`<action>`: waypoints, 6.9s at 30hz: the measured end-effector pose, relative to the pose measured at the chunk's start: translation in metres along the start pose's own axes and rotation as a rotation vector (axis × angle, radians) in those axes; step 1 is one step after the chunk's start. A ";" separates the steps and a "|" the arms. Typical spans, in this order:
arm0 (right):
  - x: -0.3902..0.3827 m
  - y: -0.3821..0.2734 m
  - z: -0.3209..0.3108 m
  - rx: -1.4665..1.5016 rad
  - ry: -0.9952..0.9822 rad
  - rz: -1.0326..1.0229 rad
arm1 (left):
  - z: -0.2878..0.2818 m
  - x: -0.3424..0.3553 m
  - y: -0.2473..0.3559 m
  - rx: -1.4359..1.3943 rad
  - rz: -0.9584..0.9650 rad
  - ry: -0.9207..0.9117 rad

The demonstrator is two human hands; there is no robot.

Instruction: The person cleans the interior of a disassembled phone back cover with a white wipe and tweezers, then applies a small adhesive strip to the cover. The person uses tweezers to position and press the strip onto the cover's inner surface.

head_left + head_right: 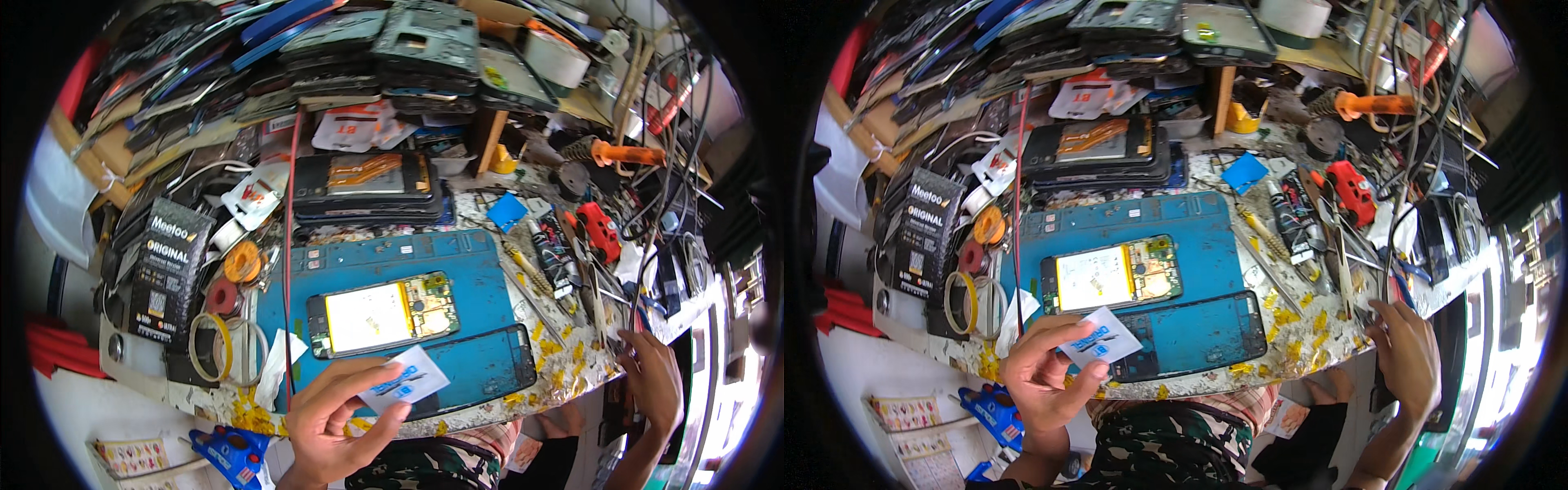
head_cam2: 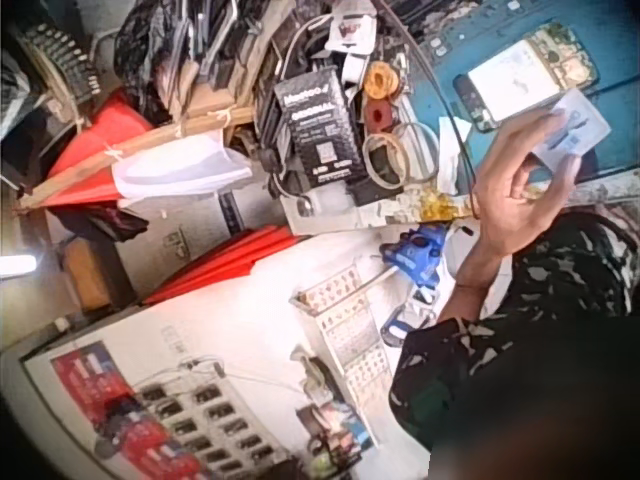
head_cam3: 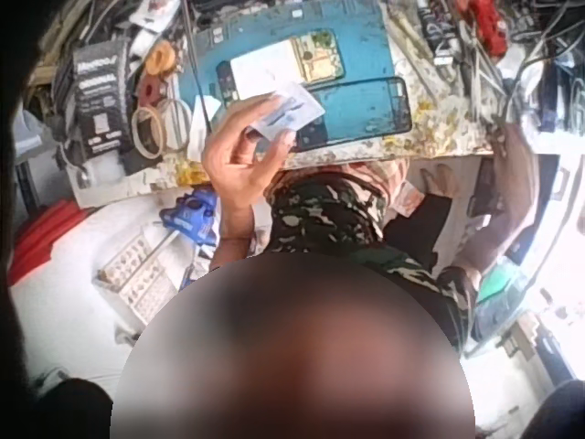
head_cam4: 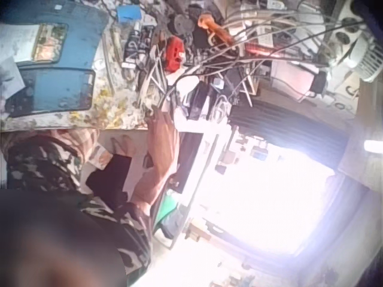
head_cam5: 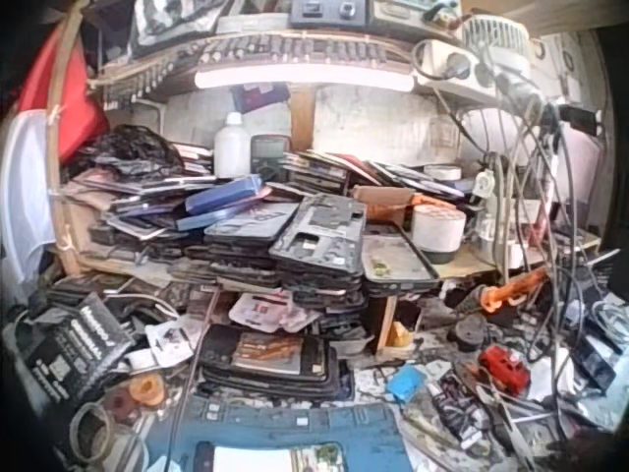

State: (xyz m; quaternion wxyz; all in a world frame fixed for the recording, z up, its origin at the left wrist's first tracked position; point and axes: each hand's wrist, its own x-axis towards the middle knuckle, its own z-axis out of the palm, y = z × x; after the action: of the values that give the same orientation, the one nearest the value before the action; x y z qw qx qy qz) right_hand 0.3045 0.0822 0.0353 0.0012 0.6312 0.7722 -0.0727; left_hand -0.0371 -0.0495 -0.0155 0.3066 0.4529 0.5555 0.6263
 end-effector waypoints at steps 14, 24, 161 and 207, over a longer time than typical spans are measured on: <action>-0.039 0.022 0.007 0.989 0.011 0.011 | 0.010 0.012 0.011 -0.239 -0.125 -0.078; -0.034 -0.112 0.061 1.136 -0.380 -0.654 | 0.020 0.002 0.017 -0.117 -0.071 0.011; -0.003 -0.132 0.051 0.491 0.485 -1.248 | -0.027 0.018 0.018 -0.486 -0.780 -0.725; 0.011 -0.132 0.066 0.666 0.255 -0.700 | -0.068 0.038 0.002 1.393 0.603 0.627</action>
State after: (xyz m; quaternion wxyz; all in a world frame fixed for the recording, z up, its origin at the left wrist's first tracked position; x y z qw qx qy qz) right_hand 0.1672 0.0599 -0.0160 -0.3192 0.3040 0.8667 -0.2335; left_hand -0.1141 -0.0451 -0.0027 -0.3957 0.4730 0.7314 0.2910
